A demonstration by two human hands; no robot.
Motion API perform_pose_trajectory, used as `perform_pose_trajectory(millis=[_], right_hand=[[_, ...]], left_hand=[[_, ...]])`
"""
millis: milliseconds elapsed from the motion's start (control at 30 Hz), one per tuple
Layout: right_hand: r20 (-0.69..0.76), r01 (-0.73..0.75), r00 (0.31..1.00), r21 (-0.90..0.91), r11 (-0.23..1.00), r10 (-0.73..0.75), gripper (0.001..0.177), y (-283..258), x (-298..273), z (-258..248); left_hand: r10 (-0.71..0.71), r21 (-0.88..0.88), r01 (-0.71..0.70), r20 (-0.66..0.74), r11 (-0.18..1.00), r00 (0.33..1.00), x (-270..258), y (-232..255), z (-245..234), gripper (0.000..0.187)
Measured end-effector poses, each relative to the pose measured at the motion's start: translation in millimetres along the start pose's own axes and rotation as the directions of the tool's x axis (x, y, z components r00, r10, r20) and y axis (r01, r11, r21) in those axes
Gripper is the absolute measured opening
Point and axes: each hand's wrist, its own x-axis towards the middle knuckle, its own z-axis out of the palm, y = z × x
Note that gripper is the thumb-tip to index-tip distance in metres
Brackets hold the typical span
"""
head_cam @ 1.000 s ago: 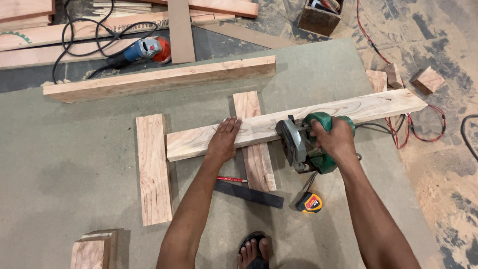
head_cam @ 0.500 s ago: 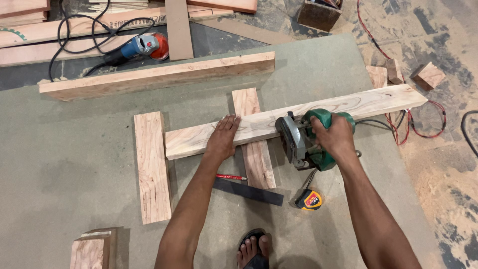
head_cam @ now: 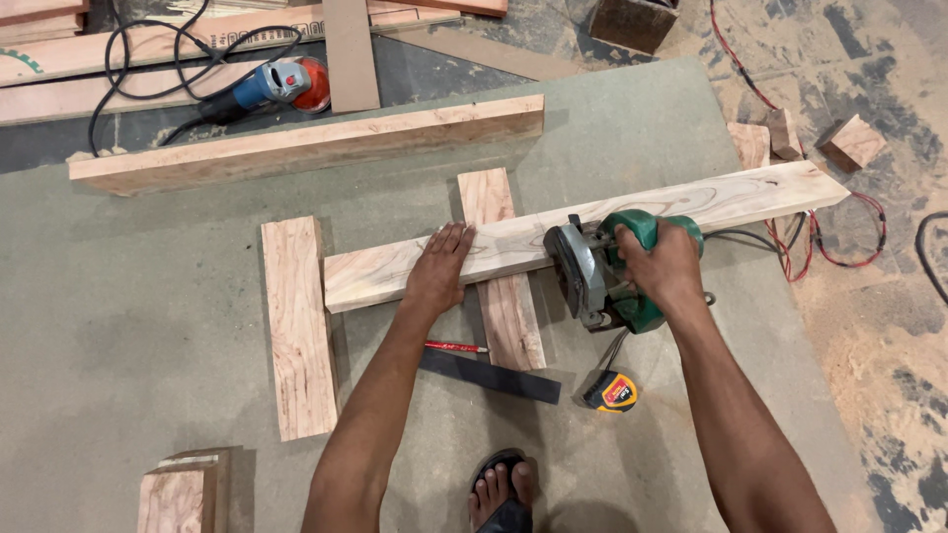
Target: The person measures and marks wooden planks using a tape measure, pencil, and square ruler. They then use a circular saw to cut the planks along the marked lines. The person repeats this process for multiple pieces of wood, stacking the cut pieces aside.
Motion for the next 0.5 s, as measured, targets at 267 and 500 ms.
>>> perform_pose_trajectory(millis=[267,500], right_hand=[[-0.007,0.002,1.000,-0.029,1.000,-0.003,0.037,1.0,2.3,0.9],[-0.017,0.031,0.999,0.034,0.999,-0.030,0.035,-0.4,0.8,2.4]], left_hand=[[0.019,-0.010,-0.019,-0.014,1.000,1.000,0.0,-0.9,0.4,0.111],[0.010,0.007,-0.010,-0.031,1.000,0.999,0.2,0.4,2.6,0.112]])
